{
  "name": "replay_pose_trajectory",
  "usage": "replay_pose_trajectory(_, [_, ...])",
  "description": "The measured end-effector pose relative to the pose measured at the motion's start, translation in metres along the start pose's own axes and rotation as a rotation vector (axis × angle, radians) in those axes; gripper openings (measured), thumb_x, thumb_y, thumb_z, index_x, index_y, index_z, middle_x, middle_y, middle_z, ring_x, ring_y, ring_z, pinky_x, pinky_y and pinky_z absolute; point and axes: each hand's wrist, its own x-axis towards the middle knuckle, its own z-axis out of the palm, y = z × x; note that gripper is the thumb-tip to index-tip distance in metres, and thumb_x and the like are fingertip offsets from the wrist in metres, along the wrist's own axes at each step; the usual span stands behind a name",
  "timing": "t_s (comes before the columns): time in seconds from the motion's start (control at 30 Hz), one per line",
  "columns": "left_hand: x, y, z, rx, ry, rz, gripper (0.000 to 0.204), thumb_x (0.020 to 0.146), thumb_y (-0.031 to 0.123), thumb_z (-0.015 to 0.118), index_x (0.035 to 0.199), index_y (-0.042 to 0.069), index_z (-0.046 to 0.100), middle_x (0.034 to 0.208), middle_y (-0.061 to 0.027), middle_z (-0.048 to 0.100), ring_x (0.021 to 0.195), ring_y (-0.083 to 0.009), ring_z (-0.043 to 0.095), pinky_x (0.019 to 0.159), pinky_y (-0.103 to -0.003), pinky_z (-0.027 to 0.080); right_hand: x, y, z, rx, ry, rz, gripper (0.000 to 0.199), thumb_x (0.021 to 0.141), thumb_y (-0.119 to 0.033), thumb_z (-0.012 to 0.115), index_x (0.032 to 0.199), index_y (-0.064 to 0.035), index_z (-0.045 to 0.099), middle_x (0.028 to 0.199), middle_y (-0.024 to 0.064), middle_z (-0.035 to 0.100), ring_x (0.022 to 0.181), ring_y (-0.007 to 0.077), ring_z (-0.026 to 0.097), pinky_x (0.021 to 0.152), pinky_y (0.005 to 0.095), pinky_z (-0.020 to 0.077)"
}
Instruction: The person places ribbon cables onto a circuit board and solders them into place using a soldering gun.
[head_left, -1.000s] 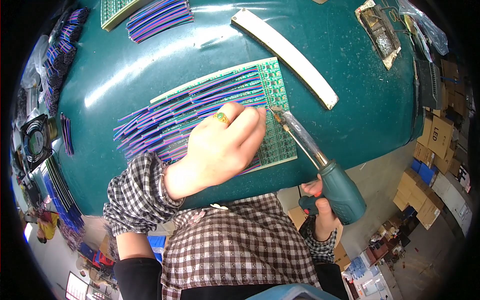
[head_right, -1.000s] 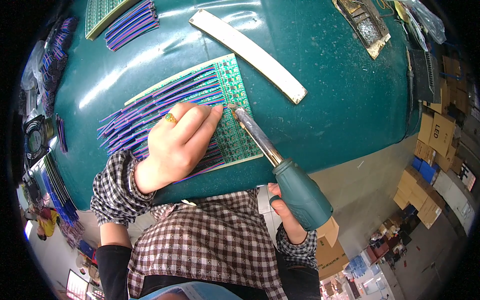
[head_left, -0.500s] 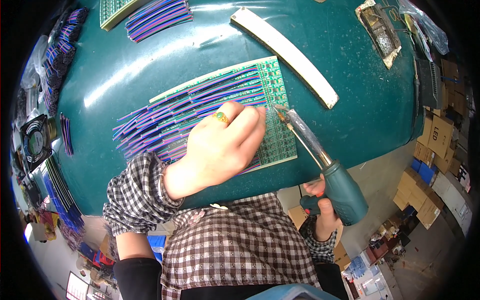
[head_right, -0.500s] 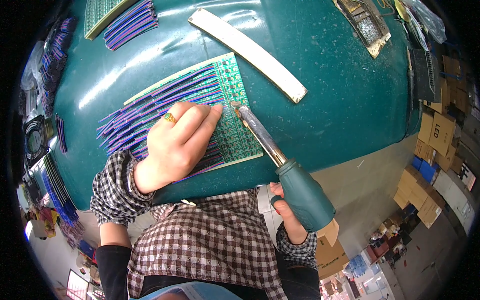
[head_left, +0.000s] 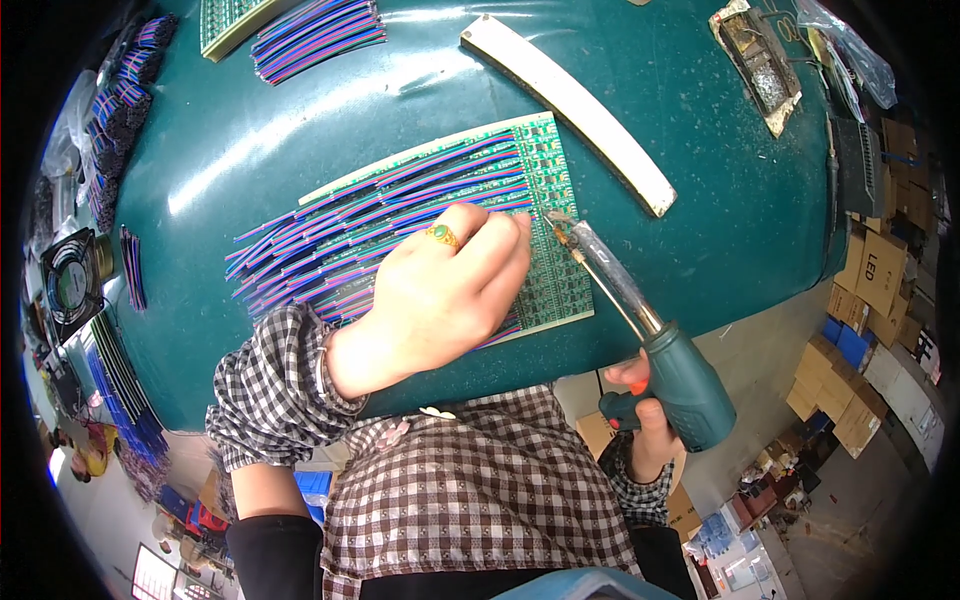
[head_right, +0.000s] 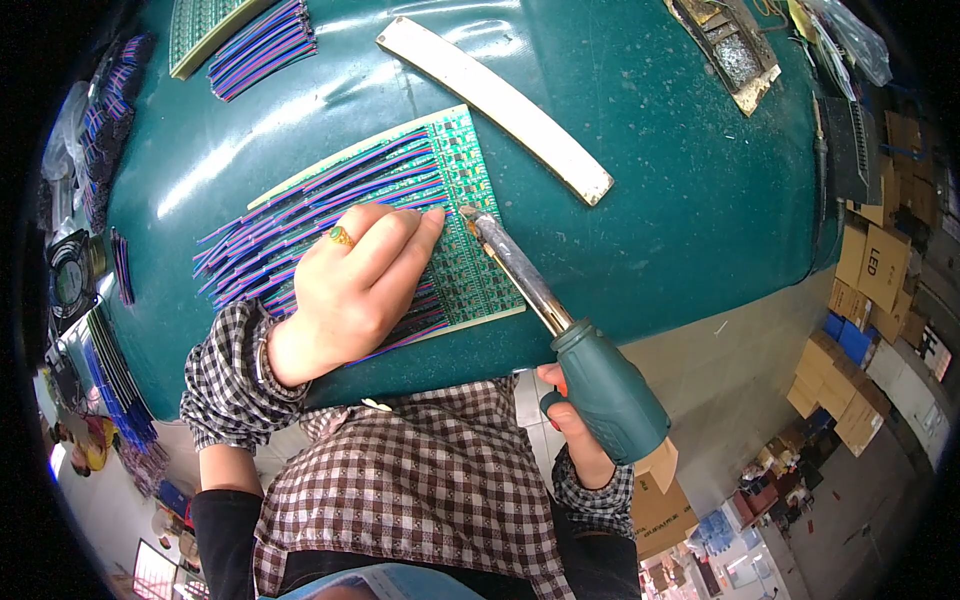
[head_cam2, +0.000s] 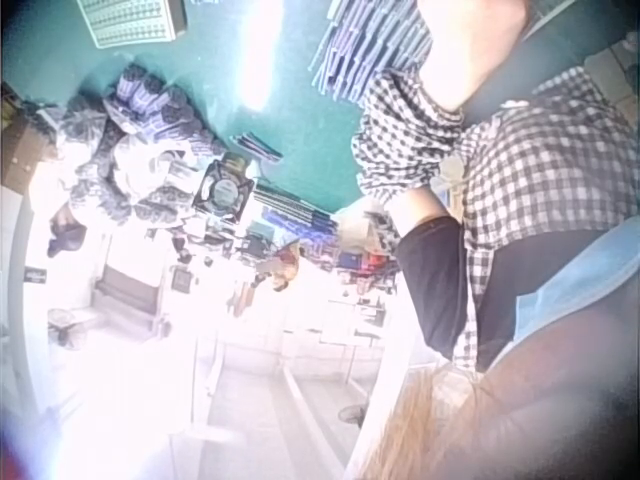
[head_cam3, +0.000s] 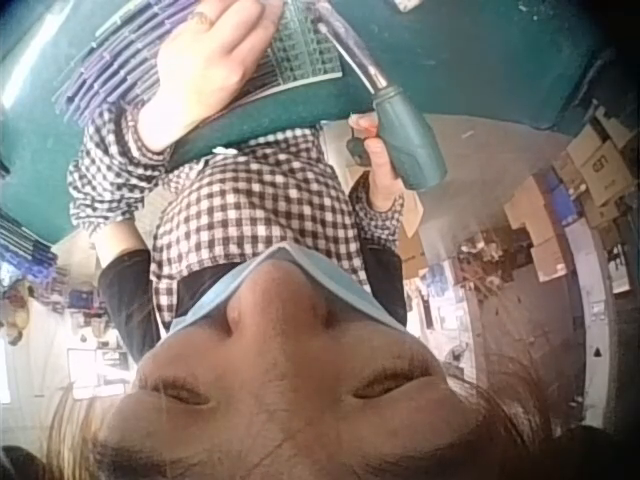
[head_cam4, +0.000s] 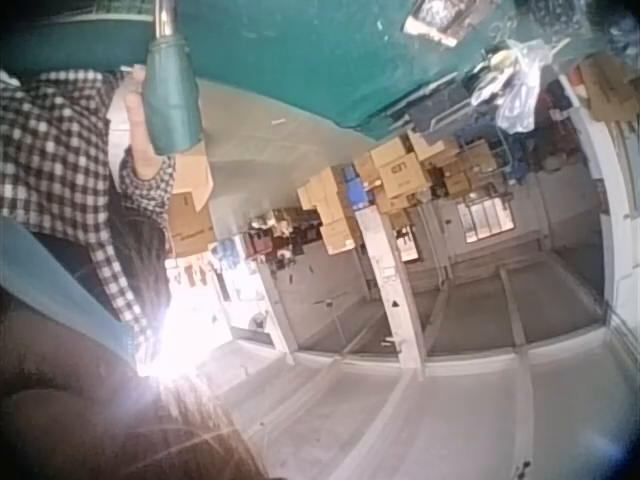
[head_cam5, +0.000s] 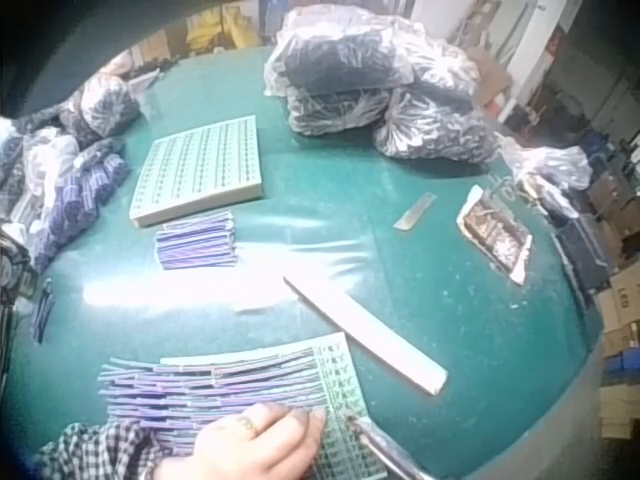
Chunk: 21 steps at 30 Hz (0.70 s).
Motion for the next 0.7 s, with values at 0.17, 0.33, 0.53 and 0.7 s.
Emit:
replay_pose_trajectory(0.17, [0.0012,0.0007,-0.0009,-0.001,0.000,0.002,0.039,0.061,0.004,0.066,0.099,-0.002,0.068,0.087,-0.0056,0.061,0.077,-0.0190,0.061,0.061,-0.028,0.052,-0.0020,0.0018,0.0006,0.035,0.001,-0.005,0.057,0.088,-0.029,0.066,0.120,0.0148,0.049,0.091,0.0148,0.061,0.082,0.0255,0.063,0.077,0.0437,0.0570])
replay_pose_trajectory(0.33, [0.0015,0.0017,-0.0019,0.000,-0.002,-0.015,0.038,0.062,0.004,0.066,0.099,-0.003,0.068,0.087,-0.0062,0.061,0.076,-0.0194,0.061,0.061,-0.029,0.052,-0.0033,0.0039,0.0014,0.058,-0.005,0.016,0.060,0.087,-0.029,0.067,0.122,0.0154,0.047,0.090,0.0134,0.059,0.083,0.0244,0.061,0.079,0.0444,0.0564])
replay_pose_trajectory(0.53, [0.0014,0.0021,-0.0005,0.003,0.006,-0.019,0.040,0.061,0.005,0.065,0.100,-0.003,0.068,0.087,-0.0068,0.061,0.076,-0.0198,0.060,0.062,-0.029,0.052,-0.0038,0.0037,0.0019,0.058,0.006,0.039,0.058,0.088,-0.028,0.067,0.122,0.0147,0.048,0.090,0.0130,0.059,0.083,0.0240,0.061,0.080,0.0440,0.0558])
replay_pose_trajectory(0.7, [0.0013,0.0022,-0.0005,0.001,0.009,-0.023,0.041,0.060,0.004,0.065,0.100,-0.003,0.068,0.087,-0.0068,0.061,0.075,-0.0198,0.060,0.062,-0.029,0.052,-0.0022,0.0026,0.0014,0.049,-0.014,0.041,0.057,0.088,-0.028,0.068,0.120,0.0142,0.049,0.090,0.0127,0.059,0.083,0.0236,0.061,0.080,0.0436,0.0558])
